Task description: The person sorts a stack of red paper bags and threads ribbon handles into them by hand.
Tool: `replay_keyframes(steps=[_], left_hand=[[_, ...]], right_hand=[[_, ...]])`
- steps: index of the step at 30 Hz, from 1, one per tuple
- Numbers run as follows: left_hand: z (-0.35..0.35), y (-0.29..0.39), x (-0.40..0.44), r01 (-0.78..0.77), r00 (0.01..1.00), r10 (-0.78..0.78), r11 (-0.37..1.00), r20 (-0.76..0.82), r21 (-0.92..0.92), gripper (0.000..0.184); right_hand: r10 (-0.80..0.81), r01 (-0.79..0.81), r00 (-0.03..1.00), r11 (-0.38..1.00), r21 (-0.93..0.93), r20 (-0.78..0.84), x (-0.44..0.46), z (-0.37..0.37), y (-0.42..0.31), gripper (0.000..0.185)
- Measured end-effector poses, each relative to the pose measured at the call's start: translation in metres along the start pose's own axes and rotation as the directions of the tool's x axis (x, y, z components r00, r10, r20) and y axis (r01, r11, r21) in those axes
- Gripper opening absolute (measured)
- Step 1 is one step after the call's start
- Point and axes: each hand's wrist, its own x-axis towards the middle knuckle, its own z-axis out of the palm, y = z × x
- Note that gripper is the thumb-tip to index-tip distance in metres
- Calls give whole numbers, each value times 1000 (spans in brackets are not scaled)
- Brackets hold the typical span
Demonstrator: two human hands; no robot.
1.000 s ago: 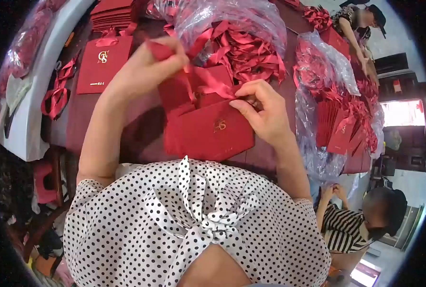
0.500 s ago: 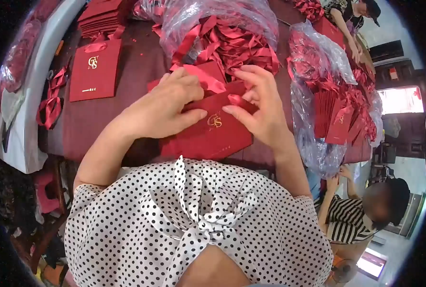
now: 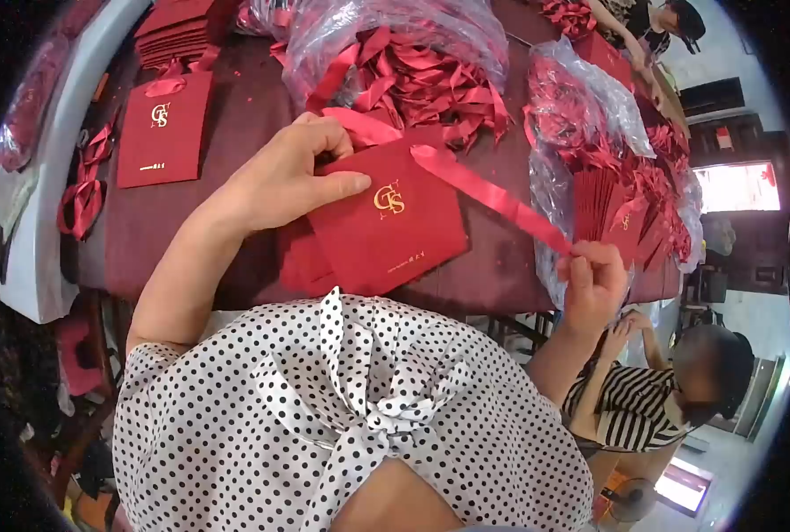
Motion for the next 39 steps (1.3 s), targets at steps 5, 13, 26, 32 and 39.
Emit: replay_keyframes(steps=[5, 13, 26, 32, 39], left_hand=[[3, 1, 2, 73, 997, -69, 995, 46, -72, 30], [7, 0, 1, 224, 974, -191, 857, 118, -463, 24], [6, -14, 4, 262, 955, -36, 574, 295, -776, 21], [-1, -3, 2, 285, 949, -65, 597, 309, -750, 20], [7, -8, 2, 311, 942, -106, 627, 318, -714, 20]], right_hand=[[-249, 253, 967, 911, 325, -54, -3, 14, -17, 15], [-514, 551, 763, 834, 21, 391, 29, 75, -55, 10], [-166, 82, 881, 976, 202, 444, 39, 133, -38, 12], [-149, 41, 872, 972, 233, 466, 39, 131, -40, 14], [-194, 129, 849, 978, 163, 492, 37, 132, -33, 10]])
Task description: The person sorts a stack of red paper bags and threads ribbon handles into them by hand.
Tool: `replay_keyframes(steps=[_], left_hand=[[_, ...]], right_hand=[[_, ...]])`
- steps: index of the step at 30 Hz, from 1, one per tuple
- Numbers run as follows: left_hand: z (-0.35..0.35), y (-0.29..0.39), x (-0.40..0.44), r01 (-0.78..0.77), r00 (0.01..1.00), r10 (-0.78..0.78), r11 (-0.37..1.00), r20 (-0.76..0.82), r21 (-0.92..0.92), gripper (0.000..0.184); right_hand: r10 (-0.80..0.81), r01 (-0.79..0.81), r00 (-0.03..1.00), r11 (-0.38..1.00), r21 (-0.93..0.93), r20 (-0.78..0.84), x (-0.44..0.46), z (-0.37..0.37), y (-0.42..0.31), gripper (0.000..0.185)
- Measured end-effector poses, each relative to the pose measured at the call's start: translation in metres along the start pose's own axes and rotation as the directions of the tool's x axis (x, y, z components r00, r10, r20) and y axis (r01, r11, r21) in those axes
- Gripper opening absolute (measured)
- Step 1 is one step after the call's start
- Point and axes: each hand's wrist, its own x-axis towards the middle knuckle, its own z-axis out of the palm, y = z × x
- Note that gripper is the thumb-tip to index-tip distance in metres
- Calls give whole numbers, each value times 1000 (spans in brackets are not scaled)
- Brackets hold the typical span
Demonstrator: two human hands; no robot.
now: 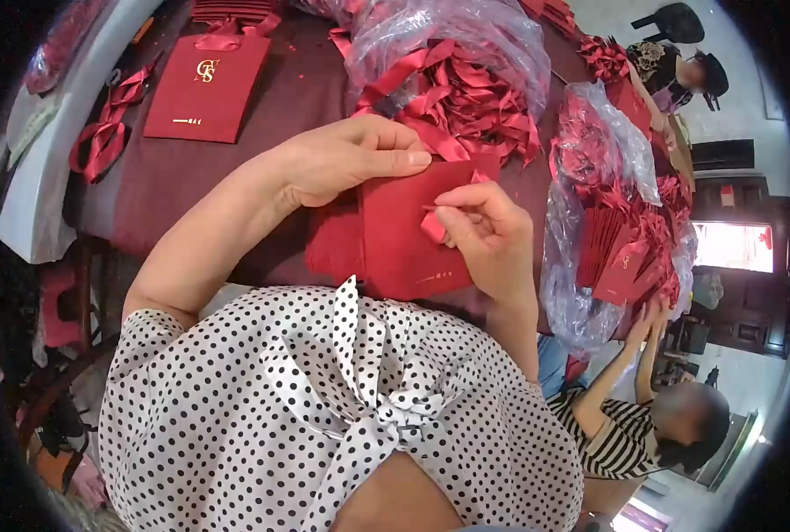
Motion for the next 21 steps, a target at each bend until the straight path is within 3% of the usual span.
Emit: replay_keyframes(steps=[4, 6, 12, 13, 15, 21], left_hand=[[-6, -3, 2, -42, 998, 42, 999, 52, -14, 20], [-5, -2, 2, -23, 999, 24, 1000, 45, -9, 19], [0, -2, 2, 16, 1000, -16, 1000, -20, -2, 16], [2, 0, 1, 9, 999, -10, 1000, -38, -29, 15], [2, 2, 0, -5, 999, 5, 1000, -40, -15, 15], [3, -4, 4, -95, 991, 105, 989, -85, 115, 21]], right_hand=[[4, -6, 996, 1000, -21, -84, 1, 2, 3, 8], [-69, 56, 990, 993, -101, -126, 3, 4, 5, 8], [-77, 45, 990, 967, -249, -118, 4, 7, 9, 9], [-78, 47, 990, 967, -251, -116, 5, 9, 8, 9], [-64, 59, 969, 998, -29, -239, 7, 16, 7, 11], [-108, 53, 954, 979, -196, -281, 14, 23, 7, 13]])
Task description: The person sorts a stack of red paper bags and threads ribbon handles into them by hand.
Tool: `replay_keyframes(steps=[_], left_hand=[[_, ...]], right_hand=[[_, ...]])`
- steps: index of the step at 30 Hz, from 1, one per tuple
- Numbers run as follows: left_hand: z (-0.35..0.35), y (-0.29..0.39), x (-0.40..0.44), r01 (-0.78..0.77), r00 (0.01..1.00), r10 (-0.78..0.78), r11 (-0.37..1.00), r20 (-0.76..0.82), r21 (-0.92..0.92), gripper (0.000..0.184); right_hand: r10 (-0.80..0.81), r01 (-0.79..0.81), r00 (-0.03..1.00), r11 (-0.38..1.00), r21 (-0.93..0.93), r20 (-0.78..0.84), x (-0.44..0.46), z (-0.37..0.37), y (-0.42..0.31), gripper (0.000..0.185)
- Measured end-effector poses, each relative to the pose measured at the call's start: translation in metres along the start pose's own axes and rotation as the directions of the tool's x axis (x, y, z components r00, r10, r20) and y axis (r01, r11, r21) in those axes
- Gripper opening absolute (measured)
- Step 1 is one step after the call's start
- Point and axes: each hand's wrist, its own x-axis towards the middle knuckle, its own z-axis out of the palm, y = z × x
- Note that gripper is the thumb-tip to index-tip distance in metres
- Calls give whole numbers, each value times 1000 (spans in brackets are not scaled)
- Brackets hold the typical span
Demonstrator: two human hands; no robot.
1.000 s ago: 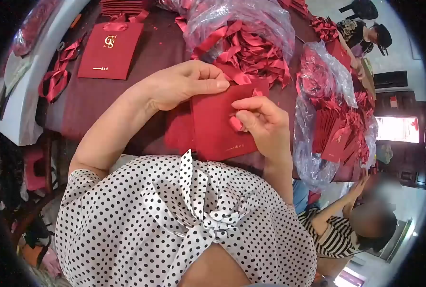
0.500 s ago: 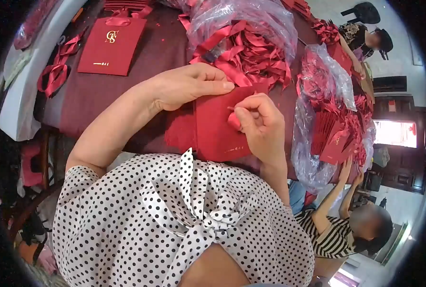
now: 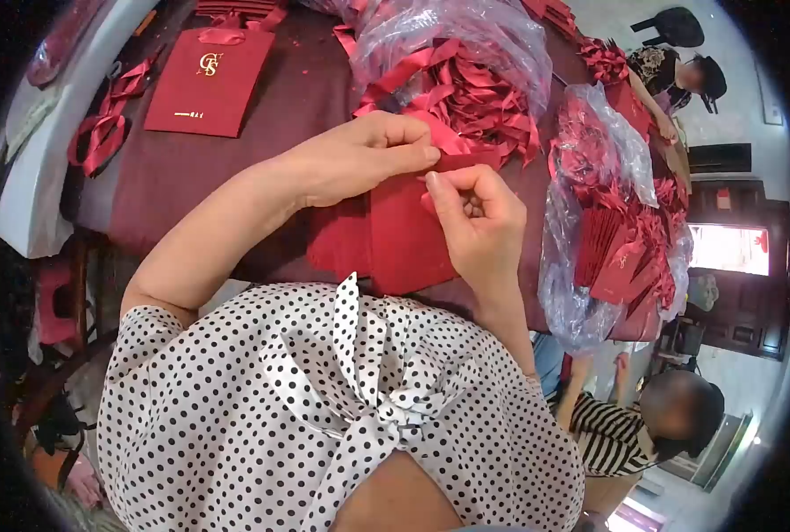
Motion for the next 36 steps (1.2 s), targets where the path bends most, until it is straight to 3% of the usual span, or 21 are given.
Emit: replay_keyframes(steps=[2, 4, 5, 7, 9, 10, 11, 13, 16, 17, 19, 22, 26, 28, 30, 31, 36], left_hand=[[-1, 0, -1, -45, 999, 45, 999, 5, 21, 25], [-4, 0, 0, -160, 987, 160, 955, 20, 248, 30], [-4, 1, 0, -161, 987, 161, 956, 21, 246, 30], [-5, 3, 0, -285, 953, 300, 840, 41, 462, 31], [-4, -1, 0, -312, 935, 354, 773, 33, 553, 30], [-3, -2, 1, -333, 912, 408, 694, 33, 638, 29], [-2, -3, 0, -336, 912, 410, 692, 35, 639, 29], [2, -3, -2, -353, 860, 511, 578, 11, 735, 27], [5, 5, -6, -296, 898, 440, 646, -27, 703, 23], [6, 4, -7, -297, 897, 441, 646, -26, 703, 23], [7, 2, -6, -298, 883, 463, 678, -76, 672, 20], [2, 4, -6, -348, 877, 481, 621, 10, 702, 19], [8, -2, -6, -388, 853, 519, 561, 54, 731, 20], [8, 0, -5, -421, 793, 608, 485, 50, 767, 20], [7, 8, -10, -426, 820, 565, 498, 90, 755, 19], [6, 13, -12, -427, 844, 522, 516, 123, 742, 18], [-2, 23, -15, -494, 854, 463, 572, 240, 654, 21]], right_hand=[[-13, 13, 1000, 999, -35, -4, 0, 1, -1, 13], [-25, 24, 1000, 997, -72, -12, 0, 1, -3, 14], [-88, 86, 996, 987, -138, -11, 0, 1, -6, 13], [-152, 147, 988, 968, -203, -7, 0, 4, -7, 13], [-432, 403, 901, 794, -454, 44, 0, 9, -7, 12], [-451, 417, 892, 781, -465, 42, 0, 11, -4, 14], [-453, 417, 891, 780, -466, 40, 1, 11, -5, 14], [-550, 527, 823, 643, -555, 144, 3, 8, -4, 14], [-603, 567, 786, 618, -545, 135, 9, 4, 1, 14], [-603, 567, 786, 617, -546, 135, 8, 5, 1, 14], [-442, 414, 897, 826, -383, 16, 7, 7, 0, 16], [-424, 411, 905, 855, -316, 30, 2, 6, -6, 15], [-441, 428, 894, 797, -426, 72, 3, 2, -8, 13], [-491, 476, 866, 760, -443, 90, 5, 1, -8, 12], [-323, 343, 939, 904, -254, 120, 8, -4, -10, 14], [-153, 172, 972, 981, -94, 178, 10, -9, -3, 21], [-228, 229, 973, 957, -179, 25, 10, -8, -26, 28]])
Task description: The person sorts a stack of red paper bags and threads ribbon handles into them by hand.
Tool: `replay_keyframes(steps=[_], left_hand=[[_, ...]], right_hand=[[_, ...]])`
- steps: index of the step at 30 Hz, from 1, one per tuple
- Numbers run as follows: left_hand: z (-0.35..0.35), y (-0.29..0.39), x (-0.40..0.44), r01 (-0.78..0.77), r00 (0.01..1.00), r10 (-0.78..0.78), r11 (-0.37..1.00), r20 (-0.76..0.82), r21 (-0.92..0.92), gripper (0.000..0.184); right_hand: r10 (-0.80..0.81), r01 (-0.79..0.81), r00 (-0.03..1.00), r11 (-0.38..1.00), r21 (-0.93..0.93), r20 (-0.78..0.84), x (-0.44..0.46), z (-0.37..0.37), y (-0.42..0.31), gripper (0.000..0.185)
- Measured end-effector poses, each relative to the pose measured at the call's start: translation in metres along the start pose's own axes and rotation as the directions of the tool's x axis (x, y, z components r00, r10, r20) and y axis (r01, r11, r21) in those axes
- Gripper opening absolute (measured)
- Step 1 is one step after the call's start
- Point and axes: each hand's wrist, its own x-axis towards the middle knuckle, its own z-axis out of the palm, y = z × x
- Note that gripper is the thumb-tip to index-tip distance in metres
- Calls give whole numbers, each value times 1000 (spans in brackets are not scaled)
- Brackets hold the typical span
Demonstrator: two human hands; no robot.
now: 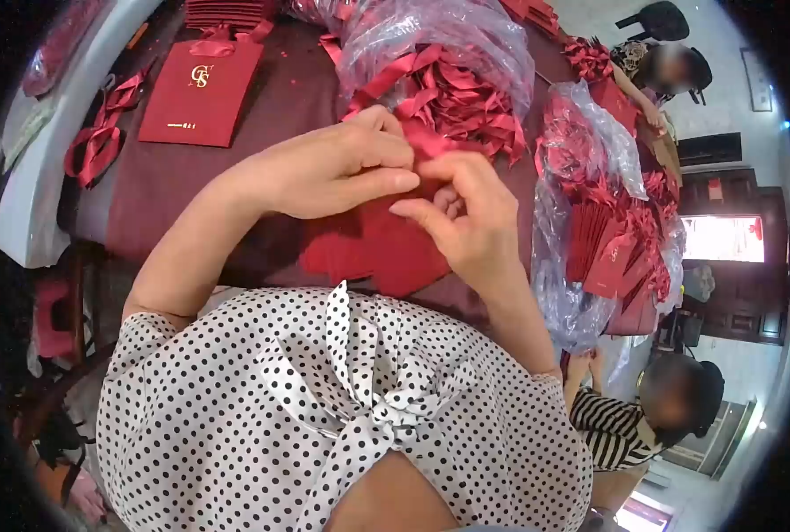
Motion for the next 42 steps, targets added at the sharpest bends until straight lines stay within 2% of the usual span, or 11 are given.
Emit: replay_keyframes(steps=[6, 10, 17, 25, 28, 30, 32, 35, 37, 38, 42], left_hand=[[-16, 3, 1, 201, 948, -173, 976, 268, -82, 15], [-23, -4, 13, -117, 862, 115, 993, 493, -27, 9], [-56, 19, 24, -152, 956, 94, 969, 277, 195, 13], [-12, -14, 44, -157, 856, 231, 968, 462, -194, 14], [-22, -7, 43, -64, 855, 79, 997, 513, -48, 13], [-42, -21, 36, -263, 941, 221, 954, 258, 144, 12], [-56, -18, 25, -84, 985, 59, 985, 162, 151, 12], [-22, -32, 19, -45, 984, 28, 994, -175, -98, 14], [-10, -7, 10, 175, 888, -305, 916, -343, -362, 35], [-4, -6, 5, 95, 827, -258, 940, -499, -328, 30], [11, 32, -21, 62, 944, -73, 997, -321, -43, 41]], right_hand=[[-42, 47, 991, 998, -37, 128, -13, -3, 3, 30], [-93, 92, 987, 996, 8, 128, -19, -1, 5, 31], [22, -38, 917, 999, 33, 397, -24, -35, -22, 28], [-99, 92, 937, 995, 35, 334, -36, -35, -29, 15], [-58, 59, 938, 998, 7, 342, -41, -44, -32, 14], [-74, 105, 968, 987, -120, 238, -46, -53, -33, 13], [-80, 98, 990, 982, -160, 118, -39, -53, -27, 12], [-12, 21, 999, 984, -179, 51, -31, -48, -24, 13], [-113, 92, 991, 966, -240, -73, -26, -44, -19, 15], [-110, 72, 986, 959, -276, -126, -22, -45, -19, 15], [49, -53, 959, 999, -9, -280, -13, -38, -18, 9]])
